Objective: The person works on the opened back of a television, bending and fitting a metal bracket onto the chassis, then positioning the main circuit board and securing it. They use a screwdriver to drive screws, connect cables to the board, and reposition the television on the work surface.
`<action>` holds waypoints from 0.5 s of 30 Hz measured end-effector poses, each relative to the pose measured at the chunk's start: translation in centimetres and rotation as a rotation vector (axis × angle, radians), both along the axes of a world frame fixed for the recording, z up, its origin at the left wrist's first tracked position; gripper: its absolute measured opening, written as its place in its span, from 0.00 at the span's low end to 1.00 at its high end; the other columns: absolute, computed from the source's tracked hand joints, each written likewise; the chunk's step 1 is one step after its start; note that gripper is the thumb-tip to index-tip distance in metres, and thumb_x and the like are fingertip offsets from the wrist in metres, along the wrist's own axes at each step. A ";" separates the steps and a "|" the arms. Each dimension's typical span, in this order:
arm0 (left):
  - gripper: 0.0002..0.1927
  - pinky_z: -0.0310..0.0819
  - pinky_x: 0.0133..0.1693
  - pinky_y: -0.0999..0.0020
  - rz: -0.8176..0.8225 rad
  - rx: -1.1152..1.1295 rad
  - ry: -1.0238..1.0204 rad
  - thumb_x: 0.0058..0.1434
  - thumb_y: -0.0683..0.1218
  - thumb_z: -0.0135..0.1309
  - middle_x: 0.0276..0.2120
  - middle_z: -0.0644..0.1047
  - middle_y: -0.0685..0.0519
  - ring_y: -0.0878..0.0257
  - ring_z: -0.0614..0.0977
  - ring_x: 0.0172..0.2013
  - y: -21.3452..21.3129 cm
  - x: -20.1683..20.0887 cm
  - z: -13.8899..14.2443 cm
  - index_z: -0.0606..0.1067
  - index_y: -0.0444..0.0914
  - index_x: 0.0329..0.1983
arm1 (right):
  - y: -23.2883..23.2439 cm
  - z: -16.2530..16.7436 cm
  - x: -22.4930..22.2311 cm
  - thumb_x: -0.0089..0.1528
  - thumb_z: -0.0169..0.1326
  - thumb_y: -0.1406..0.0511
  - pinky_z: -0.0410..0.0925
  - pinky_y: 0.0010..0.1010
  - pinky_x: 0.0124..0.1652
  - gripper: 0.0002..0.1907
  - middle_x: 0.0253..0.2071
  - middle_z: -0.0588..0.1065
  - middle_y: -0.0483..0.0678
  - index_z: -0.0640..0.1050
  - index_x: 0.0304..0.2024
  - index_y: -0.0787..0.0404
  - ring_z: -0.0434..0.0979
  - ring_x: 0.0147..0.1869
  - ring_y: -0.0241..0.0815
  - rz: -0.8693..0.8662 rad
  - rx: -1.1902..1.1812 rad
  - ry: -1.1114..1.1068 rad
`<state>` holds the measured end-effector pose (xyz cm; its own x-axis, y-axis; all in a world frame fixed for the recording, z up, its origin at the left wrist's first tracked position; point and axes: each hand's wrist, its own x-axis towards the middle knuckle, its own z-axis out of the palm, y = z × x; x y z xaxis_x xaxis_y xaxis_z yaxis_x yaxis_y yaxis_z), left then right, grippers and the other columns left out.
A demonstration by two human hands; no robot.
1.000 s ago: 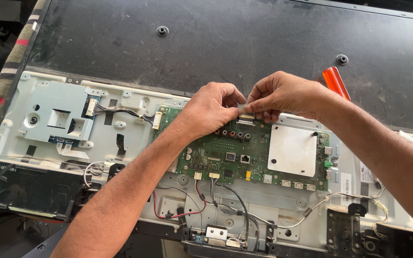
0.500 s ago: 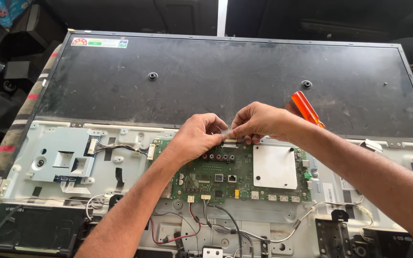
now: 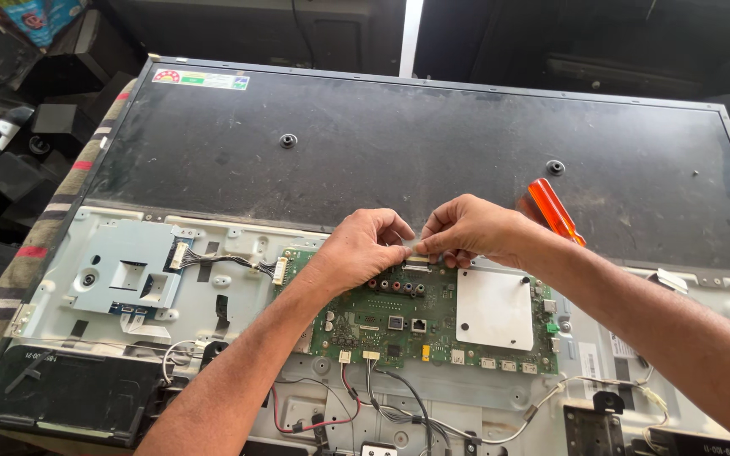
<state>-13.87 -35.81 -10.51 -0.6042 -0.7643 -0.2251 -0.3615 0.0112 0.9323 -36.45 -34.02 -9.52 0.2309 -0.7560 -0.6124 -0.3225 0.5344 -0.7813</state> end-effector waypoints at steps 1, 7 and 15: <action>0.14 0.78 0.36 0.71 -0.002 -0.001 0.001 0.58 0.43 0.62 0.33 0.82 0.52 0.68 0.81 0.33 0.0 0.0 -0.1 0.79 0.33 0.47 | 0.0 -0.1 0.0 0.57 0.66 0.67 0.66 0.23 0.24 0.10 0.24 0.78 0.48 0.82 0.36 0.67 0.75 0.24 0.34 0.000 0.005 0.002; 0.14 0.79 0.38 0.71 0.004 0.000 -0.008 0.58 0.43 0.62 0.34 0.83 0.52 0.68 0.82 0.35 0.0 0.0 -0.3 0.79 0.33 0.46 | -0.3 -0.5 -0.2 0.57 0.66 0.67 0.66 0.23 0.23 0.10 0.24 0.78 0.48 0.82 0.36 0.68 0.74 0.23 0.33 0.005 0.013 -0.021; 0.15 0.79 0.37 0.72 0.002 -0.011 -0.019 0.59 0.44 0.62 0.34 0.83 0.51 0.69 0.83 0.34 -0.1 0.0 -0.3 0.79 0.33 0.47 | -0.1 -0.7 -0.5 0.56 0.66 0.67 0.66 0.22 0.22 0.11 0.23 0.78 0.49 0.82 0.36 0.69 0.73 0.23 0.33 -0.008 0.010 -0.037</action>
